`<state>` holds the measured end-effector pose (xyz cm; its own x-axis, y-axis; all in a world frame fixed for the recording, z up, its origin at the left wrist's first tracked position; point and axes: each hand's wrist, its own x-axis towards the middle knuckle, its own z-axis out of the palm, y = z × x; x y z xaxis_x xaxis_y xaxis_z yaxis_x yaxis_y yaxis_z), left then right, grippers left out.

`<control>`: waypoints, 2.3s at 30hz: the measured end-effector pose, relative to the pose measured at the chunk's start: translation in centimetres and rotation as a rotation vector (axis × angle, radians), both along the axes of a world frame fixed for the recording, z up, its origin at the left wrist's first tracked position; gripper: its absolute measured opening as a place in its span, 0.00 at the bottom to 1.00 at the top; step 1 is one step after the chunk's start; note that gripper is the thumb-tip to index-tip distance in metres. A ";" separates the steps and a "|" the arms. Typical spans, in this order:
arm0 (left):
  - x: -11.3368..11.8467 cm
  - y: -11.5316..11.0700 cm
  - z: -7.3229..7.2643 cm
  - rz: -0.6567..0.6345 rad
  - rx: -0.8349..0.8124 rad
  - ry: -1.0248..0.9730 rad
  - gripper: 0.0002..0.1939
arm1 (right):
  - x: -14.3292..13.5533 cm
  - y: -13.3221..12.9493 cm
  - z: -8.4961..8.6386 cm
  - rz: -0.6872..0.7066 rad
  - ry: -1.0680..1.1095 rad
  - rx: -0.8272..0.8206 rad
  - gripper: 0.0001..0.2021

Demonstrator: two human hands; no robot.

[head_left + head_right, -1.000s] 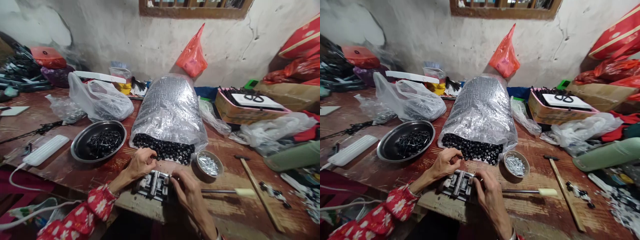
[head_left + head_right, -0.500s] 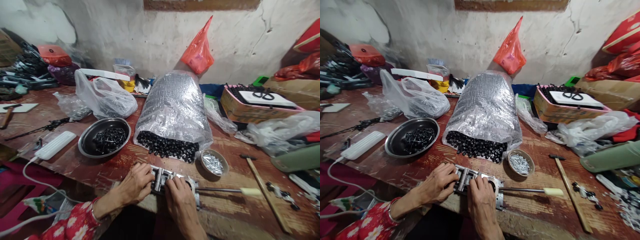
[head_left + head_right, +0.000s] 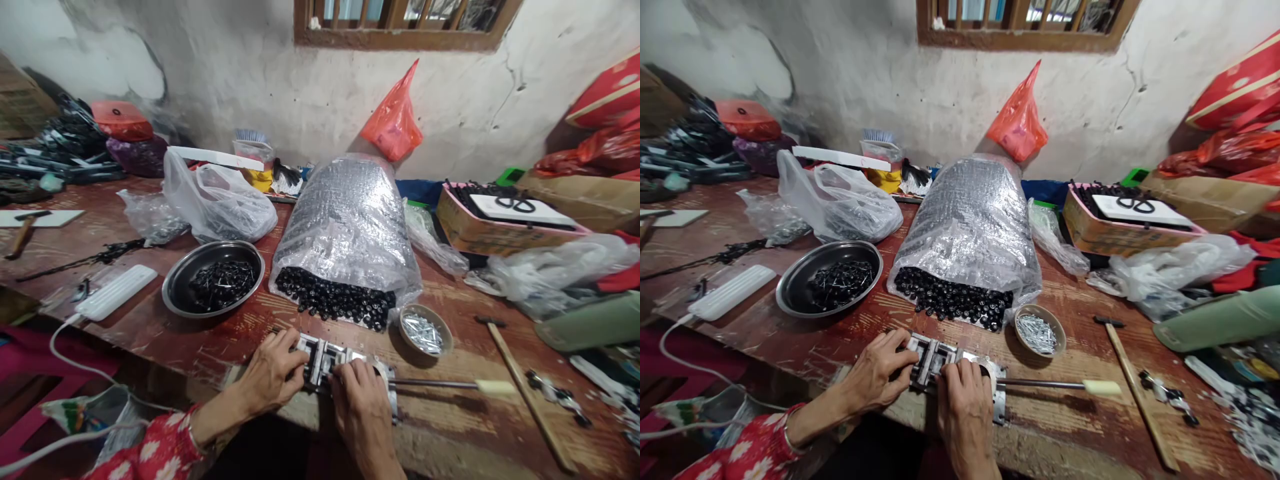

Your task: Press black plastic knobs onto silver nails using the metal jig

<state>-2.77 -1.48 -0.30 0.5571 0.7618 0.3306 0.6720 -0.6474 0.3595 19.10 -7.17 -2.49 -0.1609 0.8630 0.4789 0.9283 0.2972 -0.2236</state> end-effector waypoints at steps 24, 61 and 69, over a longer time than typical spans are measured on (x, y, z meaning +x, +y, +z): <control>-1.0 2.5 1.7 -0.077 -0.182 -0.193 0.10 | 1.7 1.2 1.8 0.133 0.371 -0.121 0.07; 0.1 4.7 1.7 -0.206 -0.059 -0.203 0.09 | 2.9 2.7 3.2 0.203 0.384 -0.228 0.10; -0.3 2.7 0.5 -0.223 0.022 0.001 0.11 | 1.7 1.4 2.6 0.187 0.299 -0.220 0.10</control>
